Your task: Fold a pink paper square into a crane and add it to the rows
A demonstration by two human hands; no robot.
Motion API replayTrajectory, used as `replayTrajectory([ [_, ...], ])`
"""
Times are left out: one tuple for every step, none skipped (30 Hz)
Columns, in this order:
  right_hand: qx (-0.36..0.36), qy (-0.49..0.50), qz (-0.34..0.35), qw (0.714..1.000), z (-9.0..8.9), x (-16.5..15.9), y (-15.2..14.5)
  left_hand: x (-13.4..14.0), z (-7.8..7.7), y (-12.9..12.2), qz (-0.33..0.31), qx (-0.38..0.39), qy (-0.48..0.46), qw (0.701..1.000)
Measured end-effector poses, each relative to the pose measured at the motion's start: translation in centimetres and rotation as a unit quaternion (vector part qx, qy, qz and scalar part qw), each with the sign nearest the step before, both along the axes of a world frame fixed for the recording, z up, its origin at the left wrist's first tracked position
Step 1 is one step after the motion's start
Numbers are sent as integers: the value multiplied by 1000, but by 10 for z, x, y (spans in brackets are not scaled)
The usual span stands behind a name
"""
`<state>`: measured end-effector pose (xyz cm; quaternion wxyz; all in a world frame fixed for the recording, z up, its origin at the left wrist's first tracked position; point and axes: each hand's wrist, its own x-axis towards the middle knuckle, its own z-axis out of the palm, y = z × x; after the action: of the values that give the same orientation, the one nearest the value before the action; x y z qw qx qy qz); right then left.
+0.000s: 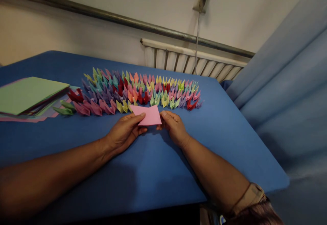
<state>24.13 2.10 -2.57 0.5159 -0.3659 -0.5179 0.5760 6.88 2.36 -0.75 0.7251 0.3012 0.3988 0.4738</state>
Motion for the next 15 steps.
replayTrajectory([
  [24, -18, 4, 1000, 0, 1, -1, 0, 0, 0, 8, -1, -3, 1000],
  [46, -37, 9, 998, -1, 1, -3, 0, 0, 0, 15, -2, -5, 1000],
  [65, -55, 13, 996, -1, 1, -5, 0, 0, 0, 20, -3, -6, 1000],
  [78, -74, 15, 994, -2, 1, -7, 0, 0, 0, 23, -3, -7, 1000],
  [86, -91, 15, 992, -3, 0, -8, 0, 0, -1, 22, -1, -7, 1000],
  [90, -106, 13, 990, -4, -1, -9, 0, 0, -1, 19, 2, -6, 1000],
  [91, -117, 9, 989, -4, -2, -10, 0, 0, -2, 15, 4, -5, 1000],
  [92, -127, 4, 988, -5, -4, -10, 0, 0, -2, 12, 6, -5, 1000],
  [92, -133, -2, 987, -5, -5, -10, 0, 0, -2, 10, 5, -6, 1000],
  [92, -136, -5, 986, -4, -6, -10, 0, 0, -1, 10, 2, -7, 1000],
  [91, -136, -6, 986, -4, -7, -10, 0, -1, -1, 12, -2, -8, 1000],
  [89, -134, -5, 987, -3, -7, -10, 1, -1, 0, 15, -6, -9, 1000],
  [87, -129, -2, 988, -2, -8, -10, 1, 0, 0, 17, -9, -10, 1000],
  [85, -122, 1, 989, -1, -8, -11, 1, 0, 0, 17, -12, -11, 1000],
  [84, -114, 6, 990, -1, -8, -11, 1, 0, 1, 16, -15, -11, 1000],
])
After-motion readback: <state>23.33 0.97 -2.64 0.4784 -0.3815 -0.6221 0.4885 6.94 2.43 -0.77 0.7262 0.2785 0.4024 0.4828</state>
